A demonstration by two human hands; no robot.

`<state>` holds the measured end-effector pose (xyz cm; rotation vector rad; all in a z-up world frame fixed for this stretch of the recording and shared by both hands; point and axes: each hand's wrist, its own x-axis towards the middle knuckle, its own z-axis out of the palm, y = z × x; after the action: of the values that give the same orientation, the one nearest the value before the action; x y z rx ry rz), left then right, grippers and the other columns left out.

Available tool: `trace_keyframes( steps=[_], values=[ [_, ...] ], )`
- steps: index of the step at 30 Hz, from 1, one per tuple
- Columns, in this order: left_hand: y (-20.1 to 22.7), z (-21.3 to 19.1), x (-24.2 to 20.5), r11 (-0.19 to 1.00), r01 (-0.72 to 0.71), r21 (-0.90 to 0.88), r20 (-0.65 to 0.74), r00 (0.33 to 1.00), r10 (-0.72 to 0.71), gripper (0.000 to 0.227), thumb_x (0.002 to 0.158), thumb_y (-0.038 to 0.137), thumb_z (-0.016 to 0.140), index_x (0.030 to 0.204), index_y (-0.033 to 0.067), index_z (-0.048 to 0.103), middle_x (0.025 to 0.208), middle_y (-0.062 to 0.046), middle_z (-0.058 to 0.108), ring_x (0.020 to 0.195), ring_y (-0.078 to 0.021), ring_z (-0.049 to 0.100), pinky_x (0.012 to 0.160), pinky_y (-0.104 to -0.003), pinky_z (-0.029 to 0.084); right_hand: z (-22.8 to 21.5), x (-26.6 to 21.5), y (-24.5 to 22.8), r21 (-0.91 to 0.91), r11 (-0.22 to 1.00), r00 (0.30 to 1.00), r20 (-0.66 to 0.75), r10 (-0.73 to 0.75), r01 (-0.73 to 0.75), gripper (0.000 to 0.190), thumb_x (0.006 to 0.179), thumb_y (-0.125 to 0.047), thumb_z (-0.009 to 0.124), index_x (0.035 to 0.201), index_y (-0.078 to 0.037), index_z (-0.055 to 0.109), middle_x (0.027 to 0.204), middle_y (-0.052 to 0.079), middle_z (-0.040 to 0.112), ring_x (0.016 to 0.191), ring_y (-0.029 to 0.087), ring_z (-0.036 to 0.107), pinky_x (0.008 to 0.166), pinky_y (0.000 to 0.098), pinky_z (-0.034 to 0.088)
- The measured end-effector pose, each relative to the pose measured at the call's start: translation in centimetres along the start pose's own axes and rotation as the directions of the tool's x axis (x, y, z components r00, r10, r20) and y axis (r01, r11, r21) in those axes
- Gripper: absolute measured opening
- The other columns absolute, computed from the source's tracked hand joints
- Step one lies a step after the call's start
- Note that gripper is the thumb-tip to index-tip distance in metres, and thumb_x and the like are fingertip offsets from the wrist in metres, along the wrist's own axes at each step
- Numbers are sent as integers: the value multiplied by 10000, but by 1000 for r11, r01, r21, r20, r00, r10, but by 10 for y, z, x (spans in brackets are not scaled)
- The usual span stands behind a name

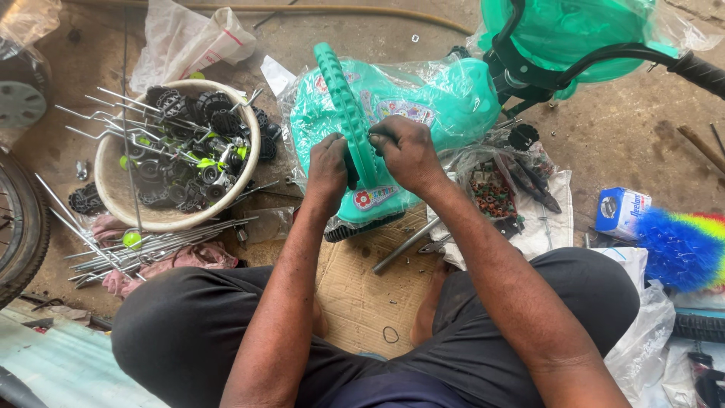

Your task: The person assembles a green plastic tricycle by attaching the handlebar to the body. They use a screwdriver to tighten a screw, then use pliers to secure a metal ring, and finally use a hammer to tap the ring into place.

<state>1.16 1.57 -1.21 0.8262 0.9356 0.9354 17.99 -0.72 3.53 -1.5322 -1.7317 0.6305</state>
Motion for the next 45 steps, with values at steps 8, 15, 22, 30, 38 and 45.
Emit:
trace_keyframes(
  steps=[8, 15, 22, 30, 38, 45],
  values=[
    [0, 6, -12, 986, -158, 57, -46, 986, 160, 203, 1025, 191, 562, 1030, -12, 571, 854, -84, 655, 656, -147, 669, 546, -316, 586, -5, 3, 4, 209, 949, 970, 112, 216, -235, 141, 972, -113, 624, 1018, -13, 713, 840, 85, 739, 713, 122, 719, 643, 284, 613],
    [-10, 1, -3, 990, -125, 73, -44, 991, 128, 229, 1043, 180, 526, 970, -21, 607, 792, -103, 620, 622, -119, 604, 533, -304, 535, 12, 7, 30, 64, 984, 982, 102, 162, -169, 263, 1012, -252, 533, 978, -31, 672, 759, 77, 690, 685, 153, 690, 626, 334, 573],
    [4, 8, -7, 1000, -20, -14, -48, 999, 19, 247, 1027, 172, 481, 954, -19, 621, 825, -84, 616, 678, -131, 624, 574, -312, 561, 31, 0, 30, 193, 948, 966, -7, 259, -253, 346, 1071, -330, 568, 916, -30, 643, 720, 52, 612, 672, 138, 606, 609, 325, 529],
    [7, 9, -17, 990, -138, -7, -91, 986, 137, 179, 996, 159, 614, 1020, -19, 622, 853, -98, 689, 682, -150, 699, 587, -309, 610, -3, 3, 10, 416, 829, 925, 240, 296, -373, 182, 974, -210, 611, 1044, -48, 653, 826, 24, 682, 678, 95, 648, 586, 264, 566],
    [-5, 6, -8, 984, -122, 127, -95, 986, 134, 266, 1068, 205, 509, 987, -26, 616, 771, -83, 627, 607, -108, 604, 510, -297, 527, 19, 7, 28, 108, 967, 970, 100, 222, -232, 373, 1087, -346, 529, 897, -38, 622, 707, 60, 609, 642, 123, 596, 580, 289, 511],
    [1, 10, -13, 996, -87, -14, -112, 990, 85, 195, 1026, 177, 548, 1027, -15, 586, 827, -64, 652, 657, -118, 660, 552, -301, 581, 16, 0, 19, 424, 846, 944, 78, 321, -323, 202, 1014, -232, 606, 989, -35, 640, 777, 28, 654, 654, 90, 621, 558, 274, 539]
  ],
)
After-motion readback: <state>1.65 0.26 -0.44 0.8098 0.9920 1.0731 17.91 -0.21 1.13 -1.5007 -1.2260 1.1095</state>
